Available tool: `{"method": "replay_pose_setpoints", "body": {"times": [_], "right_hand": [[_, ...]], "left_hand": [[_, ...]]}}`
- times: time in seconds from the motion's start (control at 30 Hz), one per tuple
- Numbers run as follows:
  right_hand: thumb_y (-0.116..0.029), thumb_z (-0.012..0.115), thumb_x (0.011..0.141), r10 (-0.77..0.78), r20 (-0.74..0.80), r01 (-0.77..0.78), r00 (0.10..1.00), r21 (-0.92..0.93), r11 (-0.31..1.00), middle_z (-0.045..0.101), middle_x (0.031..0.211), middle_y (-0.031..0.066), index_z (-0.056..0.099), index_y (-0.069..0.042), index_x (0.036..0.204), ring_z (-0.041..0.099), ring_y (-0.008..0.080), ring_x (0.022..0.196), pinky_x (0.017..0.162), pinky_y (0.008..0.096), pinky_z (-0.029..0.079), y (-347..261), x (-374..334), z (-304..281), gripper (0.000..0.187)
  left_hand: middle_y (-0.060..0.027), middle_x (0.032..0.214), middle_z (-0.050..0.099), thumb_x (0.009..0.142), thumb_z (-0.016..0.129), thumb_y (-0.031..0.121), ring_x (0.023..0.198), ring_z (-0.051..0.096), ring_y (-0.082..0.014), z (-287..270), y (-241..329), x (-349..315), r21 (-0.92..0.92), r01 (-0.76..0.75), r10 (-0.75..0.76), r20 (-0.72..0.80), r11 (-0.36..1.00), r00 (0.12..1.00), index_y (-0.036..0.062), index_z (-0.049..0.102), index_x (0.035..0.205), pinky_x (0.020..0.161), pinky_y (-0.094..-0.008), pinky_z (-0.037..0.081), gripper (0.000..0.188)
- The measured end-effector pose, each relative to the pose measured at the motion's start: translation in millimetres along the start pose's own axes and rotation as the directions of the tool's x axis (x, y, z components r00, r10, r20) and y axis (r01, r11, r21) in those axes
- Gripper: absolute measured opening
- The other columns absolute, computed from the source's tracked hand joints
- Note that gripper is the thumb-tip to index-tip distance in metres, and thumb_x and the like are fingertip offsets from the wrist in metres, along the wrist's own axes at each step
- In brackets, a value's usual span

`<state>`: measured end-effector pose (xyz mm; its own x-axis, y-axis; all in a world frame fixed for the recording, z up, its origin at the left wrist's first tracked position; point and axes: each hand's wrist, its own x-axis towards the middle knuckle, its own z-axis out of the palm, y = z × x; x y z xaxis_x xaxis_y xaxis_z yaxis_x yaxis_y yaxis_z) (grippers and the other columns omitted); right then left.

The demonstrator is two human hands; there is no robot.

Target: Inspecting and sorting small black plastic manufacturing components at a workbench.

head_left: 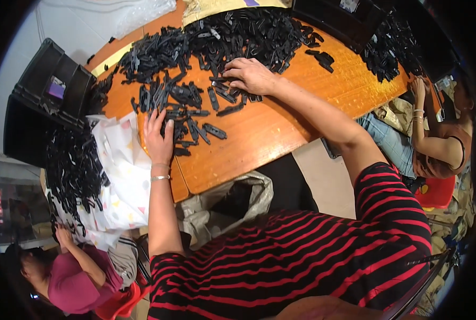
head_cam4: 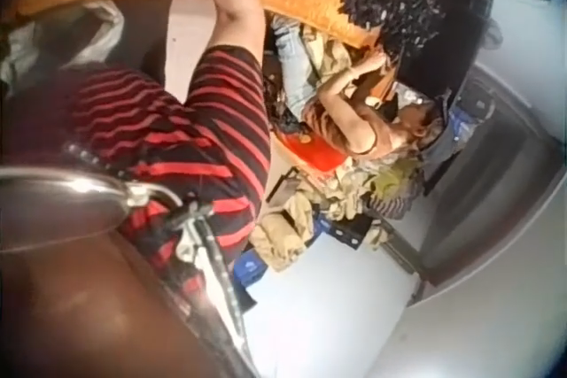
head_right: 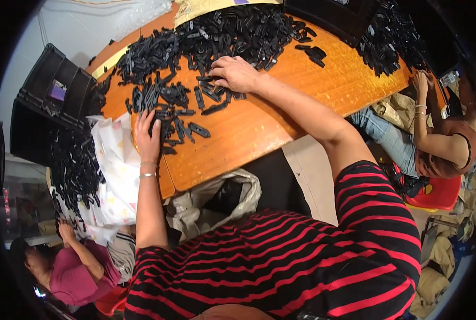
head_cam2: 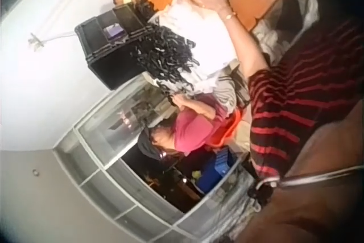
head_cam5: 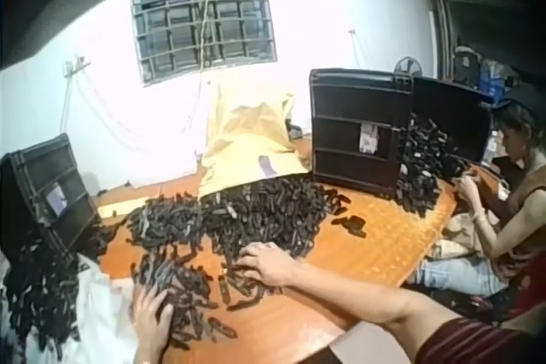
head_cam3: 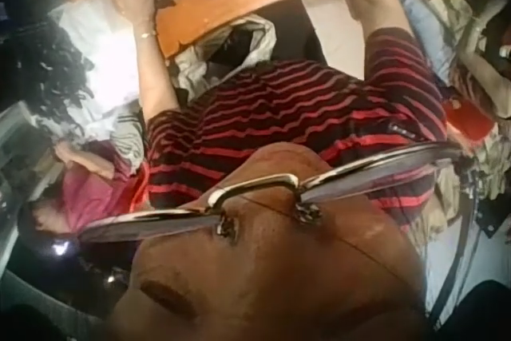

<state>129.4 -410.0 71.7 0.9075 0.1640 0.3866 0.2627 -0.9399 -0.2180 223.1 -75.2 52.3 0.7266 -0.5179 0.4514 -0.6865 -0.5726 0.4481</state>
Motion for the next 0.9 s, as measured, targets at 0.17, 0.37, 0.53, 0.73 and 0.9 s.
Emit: {"method": "replay_pose_setpoints", "body": {"times": [0.17, 0.37, 0.53, 0.73, 0.9], "right_hand": [[-0.024, 0.062, 0.088, -0.025, 0.033, 0.025, 0.999, -0.004, 1.0, 0.055, 0.126, 0.0061, 0.063, -0.011, 0.114, 0.047, 0.0284, 0.122, 0.098, 0.042, 0.039, -20, -35, -10, 0.03], [-0.016, 0.066, 0.084, -0.012, -0.105, 0.013, 0.994, 0.005, 1.0, 0.059, 0.109, 0.0077, 0.065, -0.007, 0.102, 0.053, 0.0283, 0.107, 0.091, 0.0408, 0.043, -39, -57, -41, 0.02], [-0.011, 0.069, 0.079, -0.048, 0.031, 0.049, 0.998, -0.037, 0.998, 0.057, 0.093, 0.0061, 0.067, -0.005, 0.094, 0.054, 0.0259, 0.093, 0.082, 0.0381, 0.043, -64, -79, -39, 0.016], [-0.013, 0.061, 0.079, 0.003, 0.037, 0.001, 0.999, -0.114, 0.993, 0.055, 0.092, 0.0074, 0.068, -0.009, 0.094, 0.052, 0.0254, 0.096, 0.086, 0.0379, 0.04, -66, -69, -28, 0.017], [-0.013, 0.064, 0.08, -0.078, -0.01, 0.076, 0.997, -0.121, 0.99, 0.057, 0.091, 0.0087, 0.064, -0.006, 0.094, 0.055, 0.0272, 0.092, 0.085, 0.0385, 0.041, -69, -67, -28, 0.016]], "left_hand": [[-0.0123, 0.143, 0.044, 0.095, 0.052, 0.037, 0.137, 0.03, -0.0356, 7, 22, -20, -0.015, 0.02, -0.02, 0.034, 1.0, 0.999, 0.0136, 0.059, 0.127, 0.111, -0.0464, 0.026, 0.04], [-0.0156, 0.136, 0.049, 0.092, 0.058, 0.03, 0.132, 0.035, -0.0386, 8, 55, -40, -0.082, -0.032, 0.031, -0.013, 0.996, 0.999, 0.0096, 0.06, 0.123, 0.108, -0.0463, 0.03, 0.037], [-0.014, 0.122, 0.058, 0.087, 0.061, 0.013, 0.121, 0.047, -0.0373, -4, 66, -54, -0.137, -0.118, 0.095, -0.167, 0.983, 0.981, 0.0052, 0.063, 0.11, 0.104, -0.0453, 0.035, 0.024], [-0.0104, 0.112, 0.061, 0.079, 0.067, 0.007, 0.113, 0.052, -0.0329, -10, 81, -71, -0.039, -0.143, 0.139, -0.083, 0.989, 0.987, 0.0048, 0.065, 0.101, 0.098, -0.0413, 0.04, 0.023], [-0.0085, 0.102, 0.061, 0.074, 0.07, 0.005, 0.104, 0.054, -0.0295, -12, 87, -78, 0.075, -0.158, 0.165, -0.088, 0.985, 0.982, 0.0065, 0.066, 0.096, 0.087, -0.039, 0.043, 0.023]]}}
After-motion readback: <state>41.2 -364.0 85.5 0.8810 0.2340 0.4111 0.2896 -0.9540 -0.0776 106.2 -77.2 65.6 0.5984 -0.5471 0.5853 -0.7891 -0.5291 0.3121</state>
